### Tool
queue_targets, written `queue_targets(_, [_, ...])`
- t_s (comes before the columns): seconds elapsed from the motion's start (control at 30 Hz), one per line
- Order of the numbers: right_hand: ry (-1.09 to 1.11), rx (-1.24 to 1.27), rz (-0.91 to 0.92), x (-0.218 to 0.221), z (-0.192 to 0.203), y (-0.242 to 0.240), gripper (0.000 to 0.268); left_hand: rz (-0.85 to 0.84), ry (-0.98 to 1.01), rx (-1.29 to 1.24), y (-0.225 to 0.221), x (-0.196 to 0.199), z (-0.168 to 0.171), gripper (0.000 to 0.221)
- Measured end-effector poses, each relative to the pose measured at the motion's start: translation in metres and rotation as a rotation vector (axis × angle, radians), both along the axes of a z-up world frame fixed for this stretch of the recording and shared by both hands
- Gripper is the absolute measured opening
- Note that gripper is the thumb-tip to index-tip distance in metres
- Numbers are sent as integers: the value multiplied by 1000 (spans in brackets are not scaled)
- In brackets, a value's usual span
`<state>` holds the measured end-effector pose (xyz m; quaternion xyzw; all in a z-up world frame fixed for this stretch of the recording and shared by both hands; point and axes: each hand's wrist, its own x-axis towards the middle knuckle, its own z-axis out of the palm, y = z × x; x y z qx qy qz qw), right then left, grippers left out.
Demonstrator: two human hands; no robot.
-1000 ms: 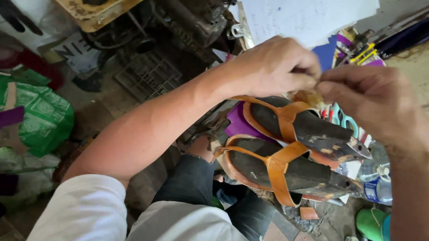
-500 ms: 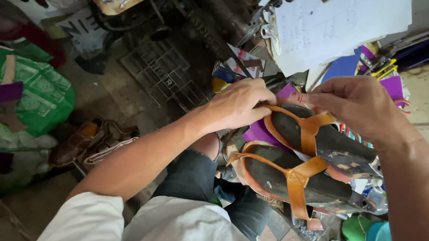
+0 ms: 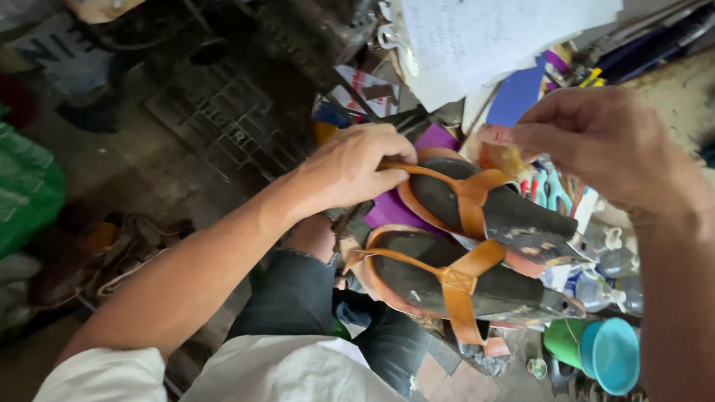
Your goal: Assembling leather sandals by fitting straps to the sole, measuring for precision, and using a hammer to secure the components.
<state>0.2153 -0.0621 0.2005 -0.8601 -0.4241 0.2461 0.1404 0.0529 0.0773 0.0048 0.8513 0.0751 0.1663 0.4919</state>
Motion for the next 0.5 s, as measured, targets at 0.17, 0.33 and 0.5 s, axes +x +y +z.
queue_targets(0.17, [17, 129, 208, 27, 8, -36, 15, -5, 2, 10, 2, 0, 5, 13])
queue_targets(0.33, [-8, 205, -118, 12, 19, -72, 16, 0, -8, 97, 0, -1, 17, 10])
queue_targets(0.5, [36, 321, -167, 35, 1, -123, 15, 28, -236, 212, -16, 5, 26, 10])
